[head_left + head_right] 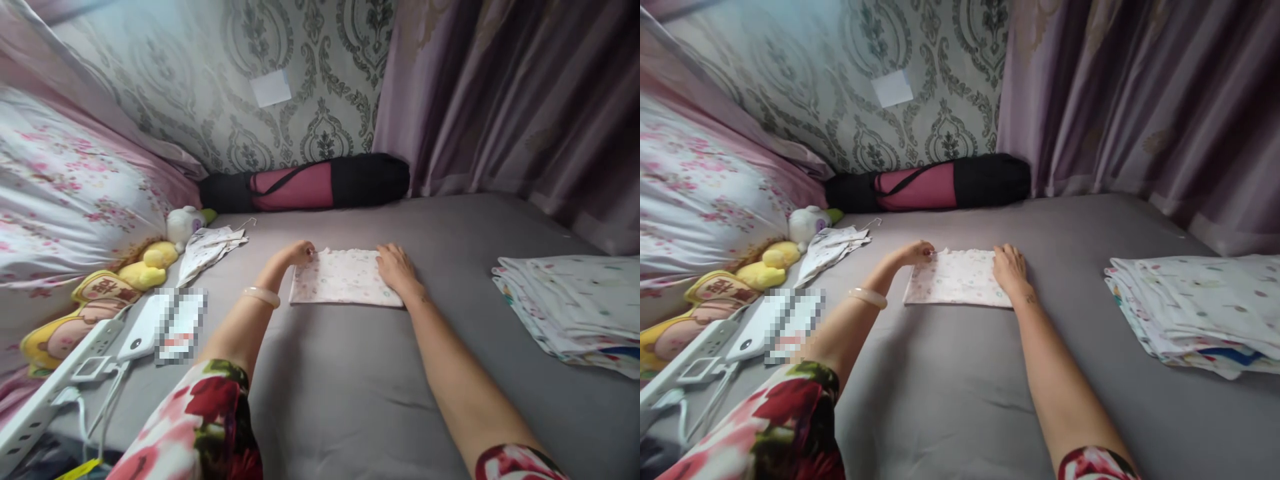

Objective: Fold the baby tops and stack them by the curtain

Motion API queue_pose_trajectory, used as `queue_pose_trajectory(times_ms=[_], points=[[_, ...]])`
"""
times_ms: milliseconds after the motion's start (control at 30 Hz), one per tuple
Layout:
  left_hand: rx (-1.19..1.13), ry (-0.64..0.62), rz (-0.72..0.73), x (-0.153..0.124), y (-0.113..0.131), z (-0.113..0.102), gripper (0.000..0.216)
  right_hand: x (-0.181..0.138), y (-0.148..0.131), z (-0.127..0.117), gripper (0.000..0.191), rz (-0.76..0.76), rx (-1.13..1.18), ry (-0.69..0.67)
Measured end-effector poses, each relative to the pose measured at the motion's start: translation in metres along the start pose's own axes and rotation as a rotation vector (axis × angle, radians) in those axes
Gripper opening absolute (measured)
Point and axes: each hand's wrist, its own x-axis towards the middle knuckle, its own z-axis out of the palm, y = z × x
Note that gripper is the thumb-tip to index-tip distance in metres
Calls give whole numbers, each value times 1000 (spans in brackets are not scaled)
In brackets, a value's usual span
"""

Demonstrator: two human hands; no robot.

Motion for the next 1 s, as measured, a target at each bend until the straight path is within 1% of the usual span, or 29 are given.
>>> queue_pose_trajectory(times_ms=[100, 200, 400, 567, 700, 800, 900, 1000], points=[[0, -70, -30, 9, -3, -6, 44, 3, 2, -1, 40, -29, 34, 25], [7, -126, -50, 15, -3, -10, 47, 5, 3, -4, 39, -50, 62, 13], [0, -184, -54, 13, -1, -17, 46, 5, 1, -17, 33, -54, 103, 7], [-42, -136, -56, 7, -8, -13, 51, 4, -2, -37, 27, -107, 174, 33], [-106, -84, -18, 2, -11, -5, 54, 0, -6, -58, 23, -200, 271, -5], [-142, -48, 4, -6, -10, -3, 54, -6, -13, -74, 22, -219, 321, -41], [-156, -24, 46, -16, -11, -7, 42, -13, -18, -89, 24, -201, 340, -53], [-174, -19, 107, -29, -16, -19, 28, -16, -17, -98, 26, -190, 403, -69]])
